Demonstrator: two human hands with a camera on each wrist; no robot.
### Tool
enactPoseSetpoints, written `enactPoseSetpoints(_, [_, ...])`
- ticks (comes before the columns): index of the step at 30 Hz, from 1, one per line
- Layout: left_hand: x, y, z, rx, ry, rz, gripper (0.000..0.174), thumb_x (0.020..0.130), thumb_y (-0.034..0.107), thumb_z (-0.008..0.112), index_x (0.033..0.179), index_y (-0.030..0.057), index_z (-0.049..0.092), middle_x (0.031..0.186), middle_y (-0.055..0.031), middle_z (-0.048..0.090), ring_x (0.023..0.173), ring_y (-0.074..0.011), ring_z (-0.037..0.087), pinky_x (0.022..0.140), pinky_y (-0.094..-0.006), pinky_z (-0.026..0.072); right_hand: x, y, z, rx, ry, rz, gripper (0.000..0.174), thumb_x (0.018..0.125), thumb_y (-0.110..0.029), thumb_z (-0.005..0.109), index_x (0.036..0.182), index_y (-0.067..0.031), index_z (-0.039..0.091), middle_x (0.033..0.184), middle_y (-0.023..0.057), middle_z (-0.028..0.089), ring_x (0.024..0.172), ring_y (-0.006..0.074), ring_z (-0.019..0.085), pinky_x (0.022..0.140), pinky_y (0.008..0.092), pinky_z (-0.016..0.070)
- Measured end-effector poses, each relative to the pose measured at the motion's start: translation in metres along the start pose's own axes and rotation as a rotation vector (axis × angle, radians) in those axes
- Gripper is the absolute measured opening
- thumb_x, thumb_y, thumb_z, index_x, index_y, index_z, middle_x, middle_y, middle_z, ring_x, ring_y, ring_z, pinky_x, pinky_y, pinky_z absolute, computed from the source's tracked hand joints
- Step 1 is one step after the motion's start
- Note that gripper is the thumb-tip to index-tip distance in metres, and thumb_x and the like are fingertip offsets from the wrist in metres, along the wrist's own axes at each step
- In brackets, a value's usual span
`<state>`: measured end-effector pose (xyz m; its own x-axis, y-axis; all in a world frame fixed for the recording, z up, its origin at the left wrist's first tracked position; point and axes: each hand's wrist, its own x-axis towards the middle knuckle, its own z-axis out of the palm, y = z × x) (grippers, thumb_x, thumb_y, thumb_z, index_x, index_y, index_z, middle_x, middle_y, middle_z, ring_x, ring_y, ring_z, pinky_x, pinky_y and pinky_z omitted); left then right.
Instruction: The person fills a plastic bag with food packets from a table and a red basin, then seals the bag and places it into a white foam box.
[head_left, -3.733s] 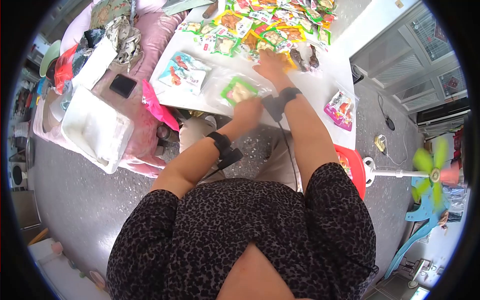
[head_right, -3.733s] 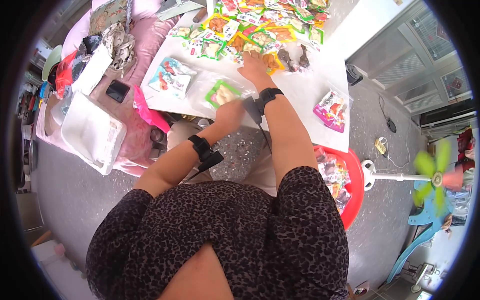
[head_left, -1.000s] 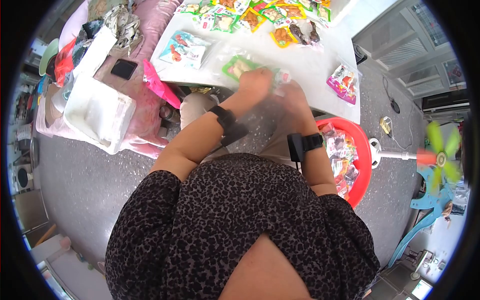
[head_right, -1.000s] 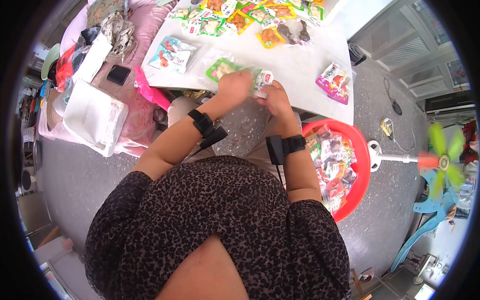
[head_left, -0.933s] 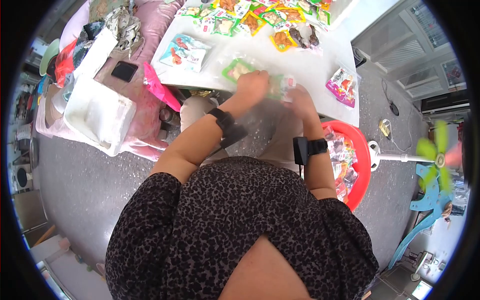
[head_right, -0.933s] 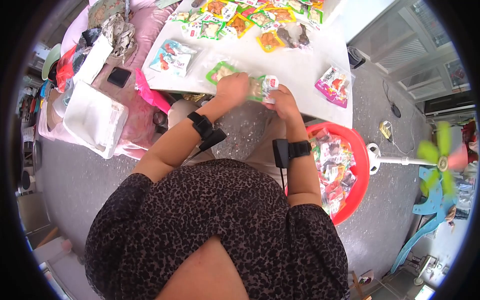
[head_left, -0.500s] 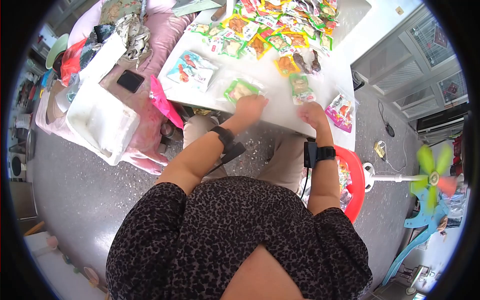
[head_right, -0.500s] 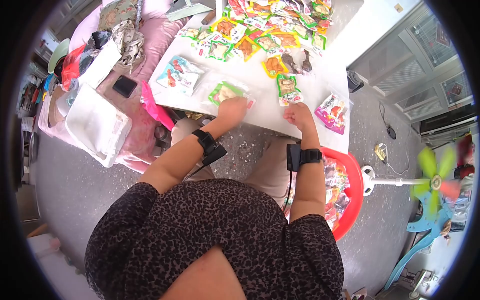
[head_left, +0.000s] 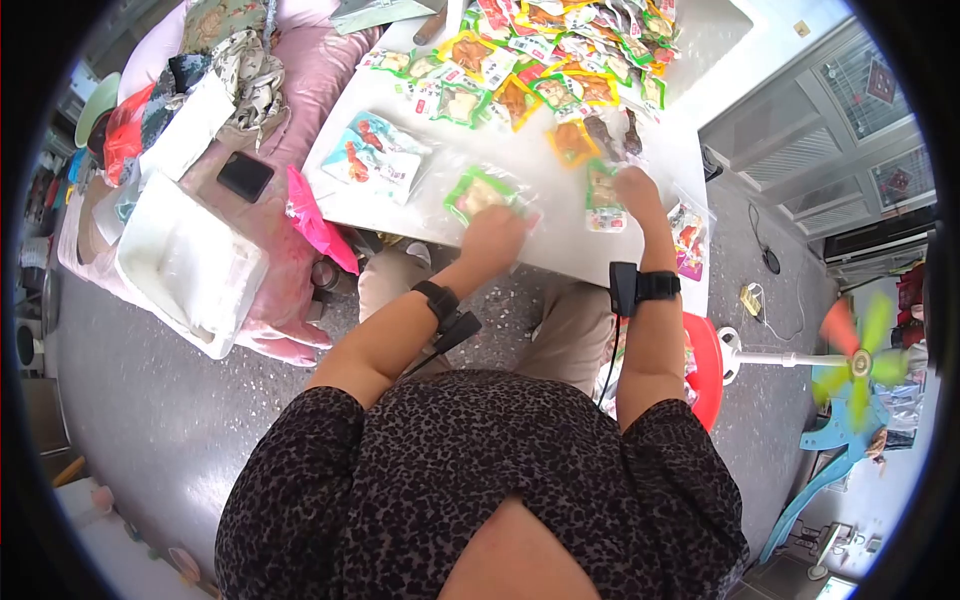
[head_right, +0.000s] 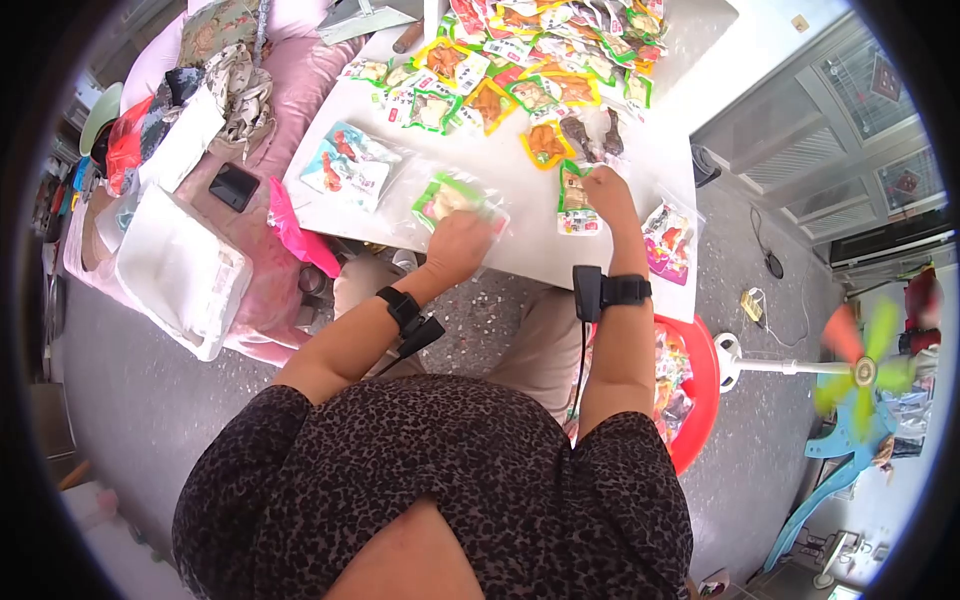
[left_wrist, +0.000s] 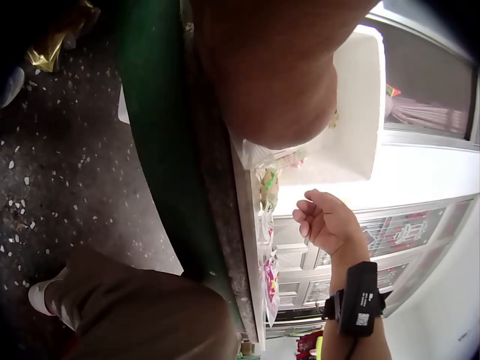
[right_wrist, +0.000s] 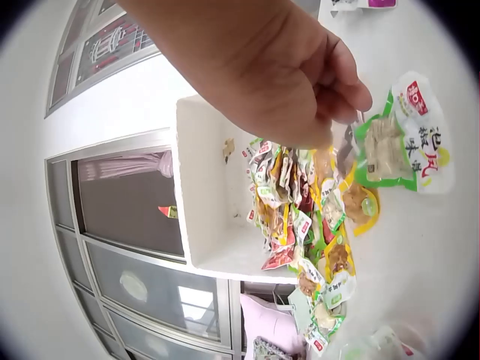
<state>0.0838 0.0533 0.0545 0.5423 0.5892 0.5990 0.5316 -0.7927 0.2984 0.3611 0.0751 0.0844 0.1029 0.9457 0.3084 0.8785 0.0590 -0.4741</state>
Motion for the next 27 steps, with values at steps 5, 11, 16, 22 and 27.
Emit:
enactPoseSetpoints(5, [-0.004,-0.005,0.011,-0.018,-0.072,-0.083,0.010,0.065,0.015,0.049,0.072,0.0084,0.052,0.080,-0.0078,0.048,0.078,-0.0257,0.045,0.068,-0.0387,0.0333,0.061,-0.051,0.033,0.204,-0.206,0.217,0.019,0.070,-0.021,0.052,0.068,-0.0016,0.053,0.062,0.0110,0.056,0.061,0.0224,0.055,0.056,0.0318,0.0416])
enactPoseSetpoints(11, [-0.007,-0.009,0.016,-0.017,-0.110,-0.072,0.014,0.064,0.016,0.050,0.075,0.0070,0.053,0.088,-0.0095,0.049,0.084,-0.0263,0.044,0.072,-0.0390,0.0322,0.094,-0.103,0.082,0.127,-0.195,0.020,0.028,0.068,-0.025,0.055,0.084,-0.0015,0.052,0.081,0.0143,0.056,0.080,0.0263,0.053,0.069,0.0328,0.0412])
enactPoseSetpoints(16, [-0.007,-0.009,0.015,-0.087,-0.048,-0.040,0.016,0.063,0.016,0.051,0.075,0.0055,0.052,0.087,-0.0099,0.048,0.084,-0.0265,0.043,0.073,-0.0394,0.0318,0.129,-0.115,0.139,0.168,0.000,-0.043,0.049,0.063,-0.028,0.059,0.100,0.0013,0.046,0.102,0.0195,0.049,0.092,0.0312,0.049,0.079,0.0331,0.0389])
enactPoseSetpoints(22, [-0.006,-0.010,0.019,-0.003,0.064,0.048,0.012,0.064,0.014,0.047,0.067,0.0041,0.053,0.069,-0.0107,0.047,0.071,-0.0268,0.044,0.062,-0.0388,0.0324,0.150,-0.157,0.147,0.178,-0.071,0.400,0.048,0.061,-0.022,0.062,0.101,0.0005,0.046,0.104,0.0196,0.049,0.094,0.0309,0.048,0.078,0.0338,0.0395])
enactPoseSetpoints(27, [-0.006,-0.011,0.019,0.042,-0.091,-0.019,0.012,0.065,0.015,0.048,0.065,0.0048,0.054,0.070,-0.0104,0.050,0.071,-0.0270,0.045,0.062,-0.0388,0.0325,0.158,-0.133,0.176,0.643,-0.233,0.430,0.028,0.066,-0.015,0.061,0.087,-0.0015,0.049,0.079,0.0117,0.053,0.067,0.0215,0.053,0.059,0.0304,0.0442])
